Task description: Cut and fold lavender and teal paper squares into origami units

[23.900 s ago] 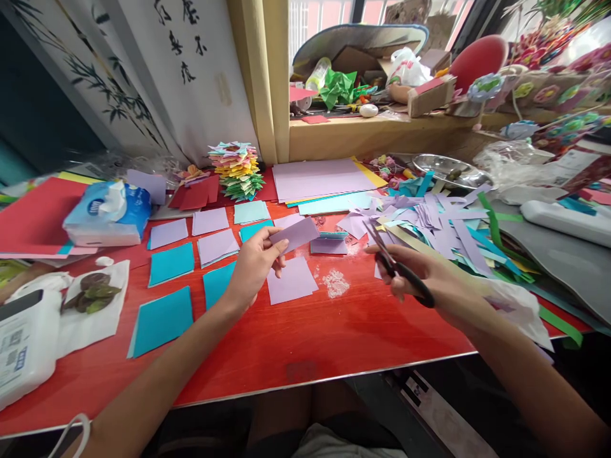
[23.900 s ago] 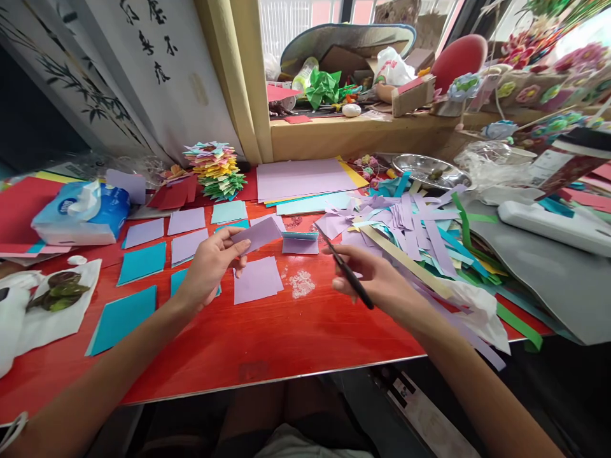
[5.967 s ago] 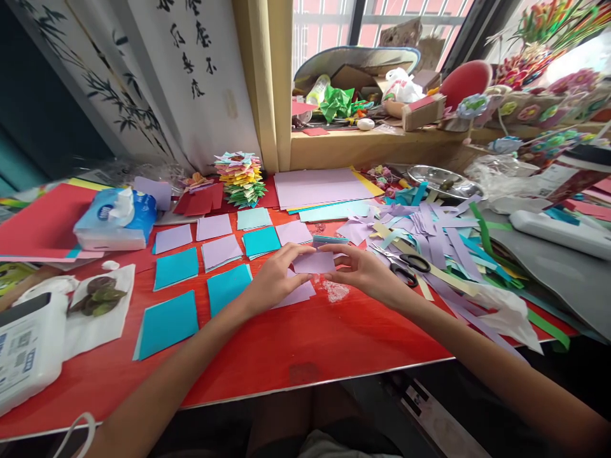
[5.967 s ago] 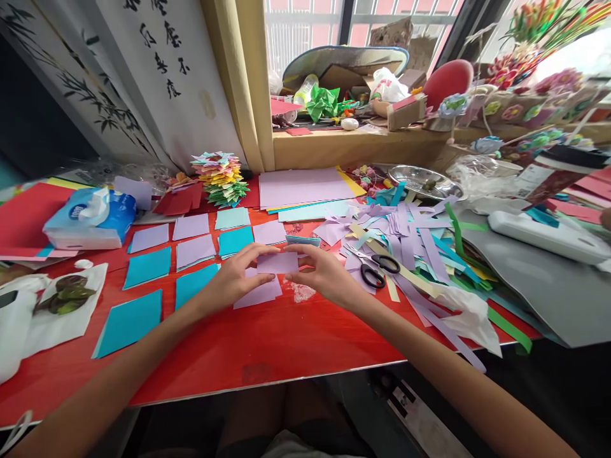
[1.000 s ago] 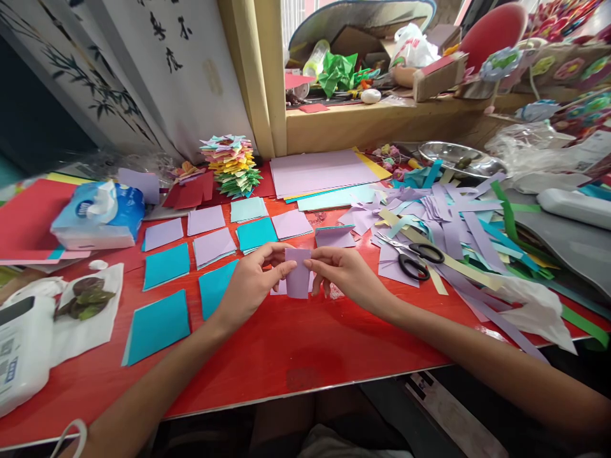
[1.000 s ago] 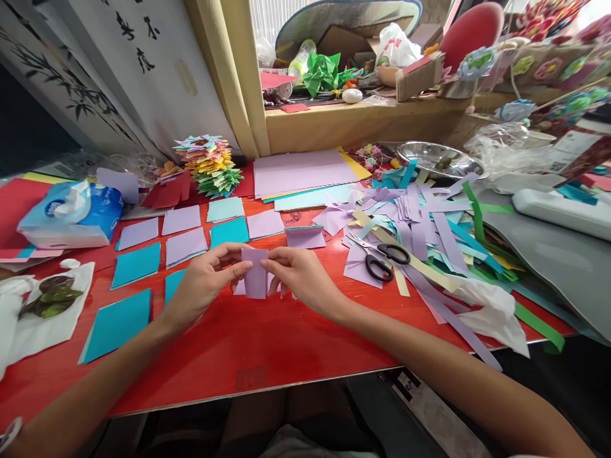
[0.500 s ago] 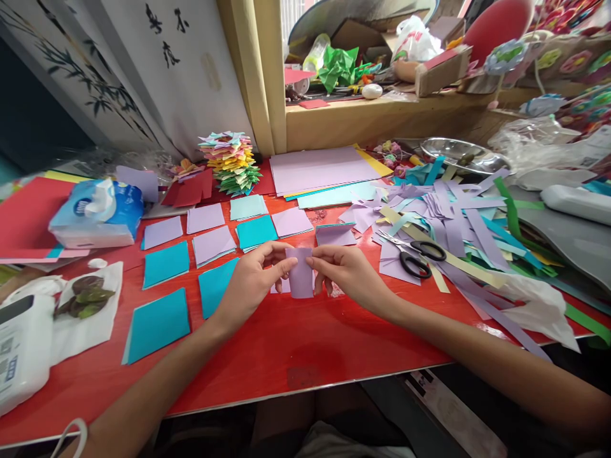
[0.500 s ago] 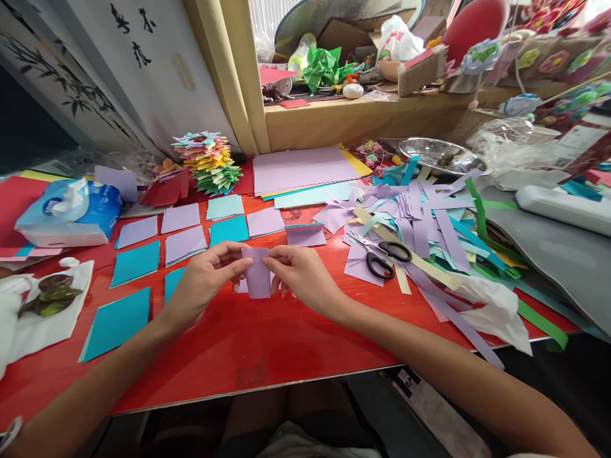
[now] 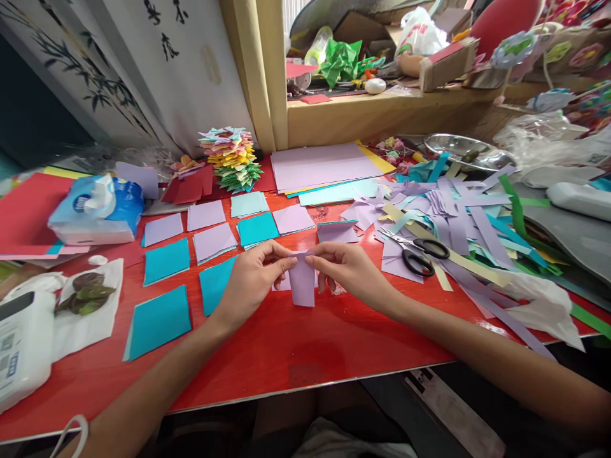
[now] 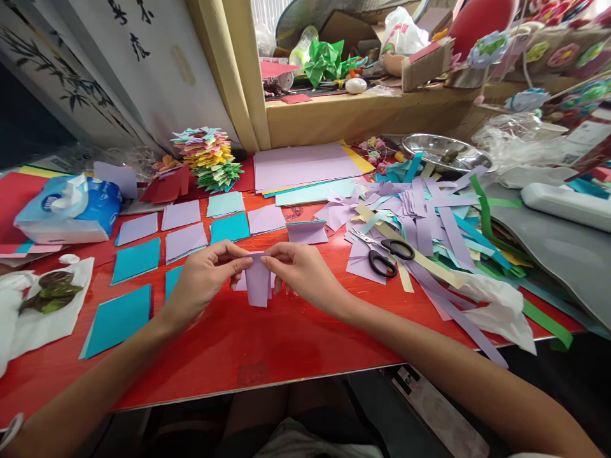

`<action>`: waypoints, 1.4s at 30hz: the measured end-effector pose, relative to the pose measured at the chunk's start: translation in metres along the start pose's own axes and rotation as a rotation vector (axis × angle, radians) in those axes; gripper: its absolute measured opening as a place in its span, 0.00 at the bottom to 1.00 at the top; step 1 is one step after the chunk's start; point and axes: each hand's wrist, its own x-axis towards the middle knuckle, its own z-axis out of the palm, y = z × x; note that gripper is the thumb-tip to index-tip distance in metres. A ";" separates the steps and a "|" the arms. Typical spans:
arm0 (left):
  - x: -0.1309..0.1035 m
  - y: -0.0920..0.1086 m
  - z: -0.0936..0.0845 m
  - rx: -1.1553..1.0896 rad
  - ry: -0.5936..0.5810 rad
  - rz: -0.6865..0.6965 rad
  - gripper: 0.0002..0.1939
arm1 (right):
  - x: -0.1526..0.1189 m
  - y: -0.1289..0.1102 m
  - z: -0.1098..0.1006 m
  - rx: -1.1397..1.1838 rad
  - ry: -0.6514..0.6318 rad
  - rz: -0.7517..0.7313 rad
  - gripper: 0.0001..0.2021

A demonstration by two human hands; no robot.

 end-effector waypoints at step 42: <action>0.010 -0.007 -0.012 0.134 0.128 0.067 0.09 | 0.012 -0.007 -0.105 -0.211 -0.053 0.280 0.14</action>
